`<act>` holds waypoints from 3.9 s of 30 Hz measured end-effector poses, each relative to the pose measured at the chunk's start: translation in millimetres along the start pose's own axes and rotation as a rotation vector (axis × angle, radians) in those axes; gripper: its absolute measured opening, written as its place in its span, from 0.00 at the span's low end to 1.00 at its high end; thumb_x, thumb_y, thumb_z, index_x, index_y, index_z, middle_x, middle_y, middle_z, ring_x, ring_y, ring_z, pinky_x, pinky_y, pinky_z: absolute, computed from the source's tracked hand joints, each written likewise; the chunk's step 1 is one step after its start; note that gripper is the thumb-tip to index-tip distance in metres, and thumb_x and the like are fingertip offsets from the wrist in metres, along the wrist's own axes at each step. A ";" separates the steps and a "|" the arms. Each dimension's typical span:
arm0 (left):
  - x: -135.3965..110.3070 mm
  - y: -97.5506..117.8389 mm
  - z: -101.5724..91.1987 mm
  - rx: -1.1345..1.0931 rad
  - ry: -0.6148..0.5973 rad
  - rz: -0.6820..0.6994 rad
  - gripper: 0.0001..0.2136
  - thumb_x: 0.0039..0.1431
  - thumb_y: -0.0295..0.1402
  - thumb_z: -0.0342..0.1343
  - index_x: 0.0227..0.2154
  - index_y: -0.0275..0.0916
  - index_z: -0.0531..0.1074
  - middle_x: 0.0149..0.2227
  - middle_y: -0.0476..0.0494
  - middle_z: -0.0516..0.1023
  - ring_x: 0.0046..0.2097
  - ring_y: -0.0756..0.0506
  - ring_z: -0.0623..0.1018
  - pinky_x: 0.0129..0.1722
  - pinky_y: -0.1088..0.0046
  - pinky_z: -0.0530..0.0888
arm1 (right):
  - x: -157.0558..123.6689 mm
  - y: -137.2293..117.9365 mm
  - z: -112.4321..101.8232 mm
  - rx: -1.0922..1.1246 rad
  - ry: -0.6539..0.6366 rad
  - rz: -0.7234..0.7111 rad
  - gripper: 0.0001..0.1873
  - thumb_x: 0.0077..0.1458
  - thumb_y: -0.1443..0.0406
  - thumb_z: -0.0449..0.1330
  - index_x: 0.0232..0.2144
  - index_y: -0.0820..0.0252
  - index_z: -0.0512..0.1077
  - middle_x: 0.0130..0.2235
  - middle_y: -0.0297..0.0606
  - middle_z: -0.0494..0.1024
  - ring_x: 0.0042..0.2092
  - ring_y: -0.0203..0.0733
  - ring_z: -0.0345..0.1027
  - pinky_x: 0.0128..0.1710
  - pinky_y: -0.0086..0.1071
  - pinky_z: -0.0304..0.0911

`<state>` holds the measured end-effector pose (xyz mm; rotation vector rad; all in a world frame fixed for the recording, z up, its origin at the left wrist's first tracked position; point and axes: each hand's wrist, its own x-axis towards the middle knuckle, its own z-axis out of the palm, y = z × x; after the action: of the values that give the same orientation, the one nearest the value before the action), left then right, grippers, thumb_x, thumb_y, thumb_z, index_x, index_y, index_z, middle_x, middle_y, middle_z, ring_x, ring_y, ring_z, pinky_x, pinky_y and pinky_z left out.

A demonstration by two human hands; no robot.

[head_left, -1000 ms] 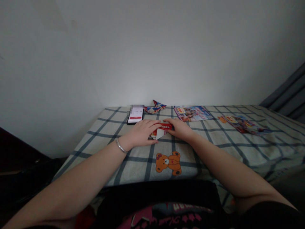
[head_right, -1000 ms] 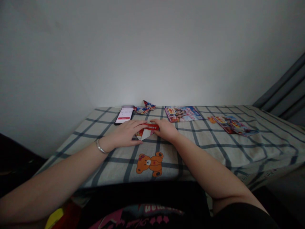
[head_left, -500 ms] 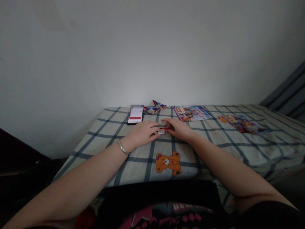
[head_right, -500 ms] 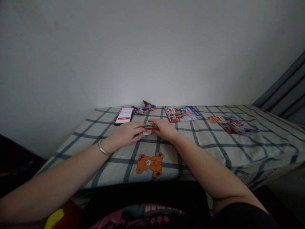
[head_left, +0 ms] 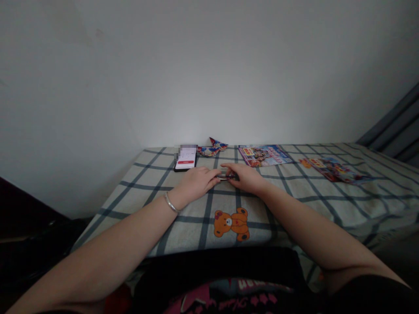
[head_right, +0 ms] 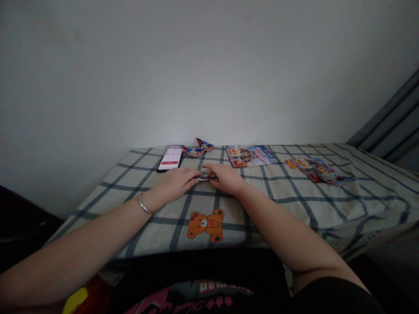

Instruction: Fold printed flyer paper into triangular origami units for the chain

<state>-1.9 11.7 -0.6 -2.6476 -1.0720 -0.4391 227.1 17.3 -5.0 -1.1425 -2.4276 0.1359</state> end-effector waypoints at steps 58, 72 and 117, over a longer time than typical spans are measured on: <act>-2.9 4.7 3.6 -0.481 0.117 -0.054 0.19 0.67 0.32 0.41 0.59 0.39 0.64 0.53 0.40 0.74 0.54 0.45 0.73 0.56 0.64 0.69 | 2.2 3.9 -1.1 -0.004 -0.056 -0.184 0.30 0.50 0.54 0.66 0.54 0.60 0.71 0.52 0.47 0.76 0.56 0.51 0.66 0.57 0.43 0.59; -0.2 -6.8 6.1 -0.118 0.092 -0.047 0.07 0.61 0.28 0.53 0.39 0.38 0.76 0.37 0.41 0.74 0.42 0.42 0.72 0.44 0.63 0.71 | 2.1 6.9 1.4 0.009 -0.027 -0.202 0.12 0.54 0.67 0.63 0.43 0.57 0.77 0.41 0.38 0.81 0.46 0.44 0.71 0.49 0.36 0.62; -3.2 -12.7 7.1 0.091 0.000 0.268 0.19 0.66 0.24 0.45 0.57 0.43 0.67 0.58 0.43 0.70 0.49 0.46 0.74 0.50 0.65 0.70 | 0.0 18.5 -1.6 -0.296 0.106 -0.136 0.10 0.56 0.65 0.62 0.40 0.53 0.80 0.52 0.40 0.76 0.50 0.48 0.67 0.54 0.44 0.62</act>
<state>-11.8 20.9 -6.9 -2.6576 -0.7036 -0.3265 240.8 29.2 -8.7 -1.0684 -2.4755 -0.3289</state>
